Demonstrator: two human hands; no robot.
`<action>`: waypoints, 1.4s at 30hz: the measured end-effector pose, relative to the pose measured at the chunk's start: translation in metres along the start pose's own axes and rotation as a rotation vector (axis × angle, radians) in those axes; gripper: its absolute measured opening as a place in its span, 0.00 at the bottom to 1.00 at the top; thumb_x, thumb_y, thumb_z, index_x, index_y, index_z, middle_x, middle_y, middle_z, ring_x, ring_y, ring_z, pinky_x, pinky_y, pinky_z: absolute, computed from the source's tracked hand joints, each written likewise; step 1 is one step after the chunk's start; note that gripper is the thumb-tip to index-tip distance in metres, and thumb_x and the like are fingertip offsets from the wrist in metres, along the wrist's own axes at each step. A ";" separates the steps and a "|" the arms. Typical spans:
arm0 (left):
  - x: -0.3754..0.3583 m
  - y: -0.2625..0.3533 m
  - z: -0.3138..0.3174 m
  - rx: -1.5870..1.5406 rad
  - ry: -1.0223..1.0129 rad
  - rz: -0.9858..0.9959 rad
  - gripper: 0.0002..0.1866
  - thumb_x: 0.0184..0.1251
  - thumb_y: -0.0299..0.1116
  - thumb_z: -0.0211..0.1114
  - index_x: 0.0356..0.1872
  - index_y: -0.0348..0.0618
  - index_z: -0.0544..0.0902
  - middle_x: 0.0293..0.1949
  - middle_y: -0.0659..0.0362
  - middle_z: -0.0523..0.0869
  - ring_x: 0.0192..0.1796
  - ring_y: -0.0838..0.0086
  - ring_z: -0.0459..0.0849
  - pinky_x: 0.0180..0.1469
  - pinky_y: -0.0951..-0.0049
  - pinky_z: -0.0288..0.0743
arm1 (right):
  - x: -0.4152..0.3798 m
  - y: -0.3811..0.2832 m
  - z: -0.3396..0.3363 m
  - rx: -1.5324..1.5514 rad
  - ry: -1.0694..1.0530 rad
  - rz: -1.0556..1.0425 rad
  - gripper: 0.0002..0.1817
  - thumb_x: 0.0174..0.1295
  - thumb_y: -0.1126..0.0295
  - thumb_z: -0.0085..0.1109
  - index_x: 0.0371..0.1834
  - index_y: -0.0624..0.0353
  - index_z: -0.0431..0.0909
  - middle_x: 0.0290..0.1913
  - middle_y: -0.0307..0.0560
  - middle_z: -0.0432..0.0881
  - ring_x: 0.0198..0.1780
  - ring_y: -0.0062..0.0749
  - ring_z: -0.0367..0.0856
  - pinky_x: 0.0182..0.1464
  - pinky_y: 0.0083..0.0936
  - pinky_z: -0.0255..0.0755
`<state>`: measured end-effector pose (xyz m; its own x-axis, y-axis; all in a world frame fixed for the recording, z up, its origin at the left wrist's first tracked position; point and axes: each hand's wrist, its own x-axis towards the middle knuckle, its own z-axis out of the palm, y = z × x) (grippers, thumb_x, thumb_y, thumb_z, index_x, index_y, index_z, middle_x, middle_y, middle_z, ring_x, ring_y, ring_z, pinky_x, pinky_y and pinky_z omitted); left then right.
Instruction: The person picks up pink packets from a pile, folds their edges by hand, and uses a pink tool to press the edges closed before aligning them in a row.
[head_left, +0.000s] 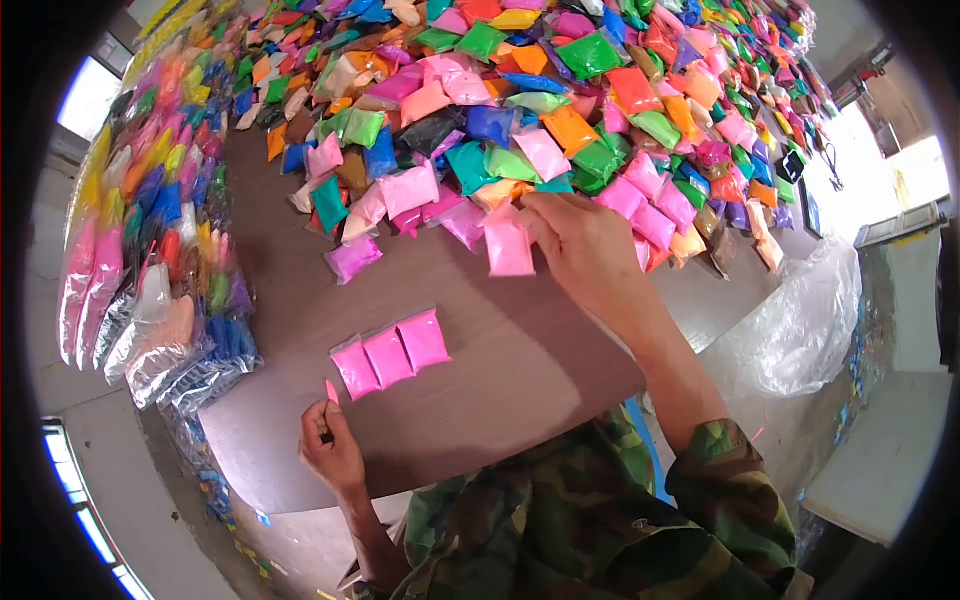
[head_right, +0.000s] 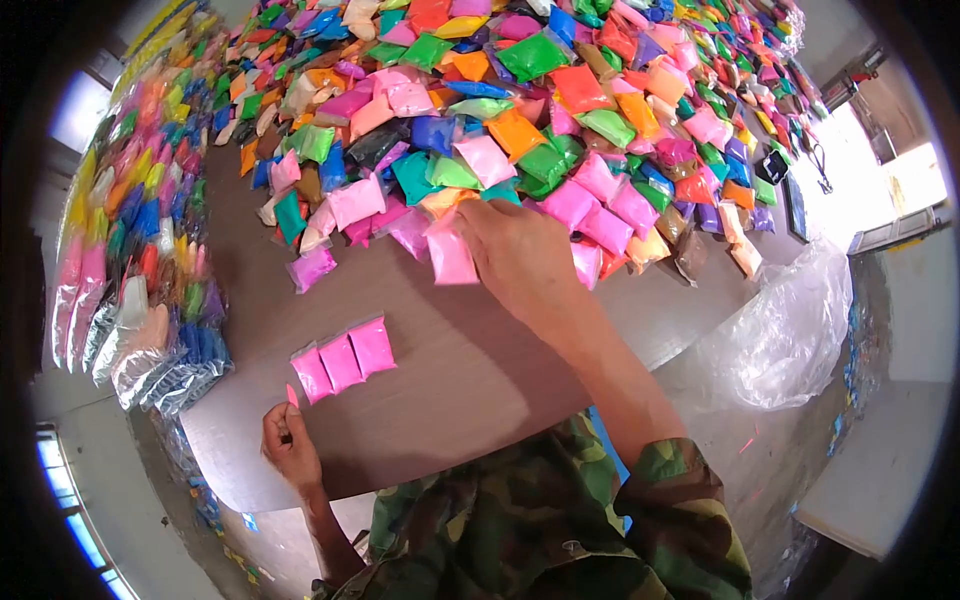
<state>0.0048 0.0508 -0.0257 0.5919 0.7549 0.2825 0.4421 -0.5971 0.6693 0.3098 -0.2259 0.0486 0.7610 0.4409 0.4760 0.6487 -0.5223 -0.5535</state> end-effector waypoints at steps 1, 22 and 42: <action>-0.001 0.000 -0.001 0.002 -0.001 -0.002 0.05 0.78 0.29 0.70 0.45 0.39 0.88 0.28 0.63 0.82 0.28 0.80 0.74 0.31 0.73 0.69 | 0.000 0.000 0.002 -0.006 0.031 0.010 0.06 0.76 0.68 0.65 0.49 0.57 0.86 0.37 0.53 0.88 0.33 0.54 0.88 0.33 0.46 0.79; 0.002 0.007 -0.002 -0.010 -0.005 -0.006 0.05 0.77 0.28 0.71 0.45 0.37 0.89 0.28 0.62 0.83 0.29 0.80 0.76 0.32 0.73 0.72 | -0.081 -0.034 0.034 -0.087 -0.086 -0.056 0.13 0.63 0.76 0.68 0.50 0.52 0.87 0.49 0.38 0.82 0.45 0.36 0.87 0.38 0.35 0.84; 0.001 0.003 -0.001 -0.009 -0.001 0.022 0.04 0.78 0.28 0.70 0.44 0.38 0.89 0.27 0.64 0.81 0.27 0.81 0.73 0.30 0.74 0.69 | -0.089 0.016 -0.041 -0.448 0.099 0.125 0.20 0.61 0.75 0.75 0.58 0.57 0.88 0.58 0.47 0.85 0.56 0.49 0.85 0.58 0.44 0.80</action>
<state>0.0061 0.0505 -0.0226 0.6018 0.7415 0.2967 0.4227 -0.6109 0.6694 0.2522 -0.3031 0.0254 0.8149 0.2939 0.4995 0.4697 -0.8398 -0.2721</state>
